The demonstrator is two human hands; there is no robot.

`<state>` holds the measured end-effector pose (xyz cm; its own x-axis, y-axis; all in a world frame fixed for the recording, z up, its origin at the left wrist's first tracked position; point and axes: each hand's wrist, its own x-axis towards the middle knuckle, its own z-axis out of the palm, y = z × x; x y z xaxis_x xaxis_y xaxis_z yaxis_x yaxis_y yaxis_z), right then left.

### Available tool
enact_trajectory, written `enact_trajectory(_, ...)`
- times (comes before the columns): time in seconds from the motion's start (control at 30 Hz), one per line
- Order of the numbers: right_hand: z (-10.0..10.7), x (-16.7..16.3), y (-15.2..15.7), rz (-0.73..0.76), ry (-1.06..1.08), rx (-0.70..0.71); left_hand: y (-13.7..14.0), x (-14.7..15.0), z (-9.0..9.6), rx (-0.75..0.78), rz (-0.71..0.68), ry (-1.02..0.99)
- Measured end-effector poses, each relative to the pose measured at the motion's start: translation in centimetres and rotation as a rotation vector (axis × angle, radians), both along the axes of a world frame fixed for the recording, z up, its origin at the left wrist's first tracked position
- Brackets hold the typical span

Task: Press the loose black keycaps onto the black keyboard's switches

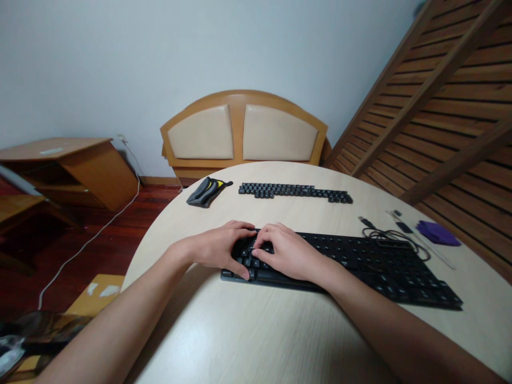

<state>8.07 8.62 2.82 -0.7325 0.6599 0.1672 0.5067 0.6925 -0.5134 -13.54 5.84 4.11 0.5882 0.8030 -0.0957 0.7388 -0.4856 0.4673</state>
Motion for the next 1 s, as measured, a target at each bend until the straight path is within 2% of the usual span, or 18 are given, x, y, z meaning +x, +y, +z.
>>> enact_trajectory(0.5,1.7,-1.1,-2.2,-0.108,-0.228,0.124,0.1,-0.1,-0.1,-0.004,-0.013,0.003)
enact_trajectory(0.83,2.1,-1.4,-2.7,-0.159,-0.248,0.048,0.2,-0.1,0.0,-0.011,-0.010,0.015)
enact_trajectory(1.0,2.0,-1.8,-3.0,-0.158,-0.287,0.073,0.1,-0.1,-0.1,-0.015,-0.014,0.003)
